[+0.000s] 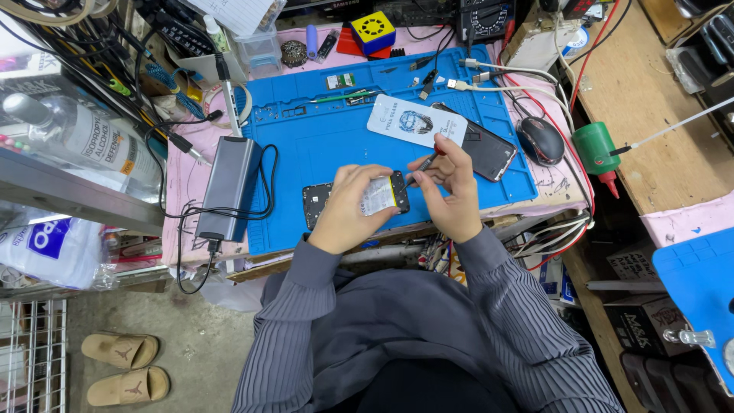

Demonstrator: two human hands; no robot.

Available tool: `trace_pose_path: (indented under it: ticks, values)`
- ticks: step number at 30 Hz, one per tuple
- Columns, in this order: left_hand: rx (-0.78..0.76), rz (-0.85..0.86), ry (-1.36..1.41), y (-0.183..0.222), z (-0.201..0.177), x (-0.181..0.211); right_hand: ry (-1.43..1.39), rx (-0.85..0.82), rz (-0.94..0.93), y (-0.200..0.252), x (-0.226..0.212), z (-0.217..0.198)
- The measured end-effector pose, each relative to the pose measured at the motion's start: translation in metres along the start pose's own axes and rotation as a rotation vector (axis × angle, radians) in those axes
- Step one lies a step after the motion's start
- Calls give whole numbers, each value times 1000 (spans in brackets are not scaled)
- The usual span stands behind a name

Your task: The person uses a screwdriver and a pry tool to remove screws and a battery from a mobile phone on a workbench.

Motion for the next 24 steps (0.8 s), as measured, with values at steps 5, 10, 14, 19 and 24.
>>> trace_pose_path:
  ticks: [5,10,14,19,24]
  values:
    - [-51,45,-107,-2,2,3,16,-19,-7,0,0,3]
    - [-57,28,-112,0,5,0,66,-32,-30,-1,-1,6]
    - [-52,45,-120,1,5,-2,99,-46,-40,-2,-3,8]
    - [-45,53,-106,1,6,-4,129,-59,-87,-3,-5,10]
    - [-40,53,-100,2,5,-3,146,-81,-95,-3,-8,11]
Point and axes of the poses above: each hand's wrist, its own y-axis away from the middle knuckle, its own z-axis out of the palm, x = y × z, the point moved 2 cm from there along -y, towards the middle knuckle, and after that the axes turned 14 degrees about z, right-handed, at the moved point
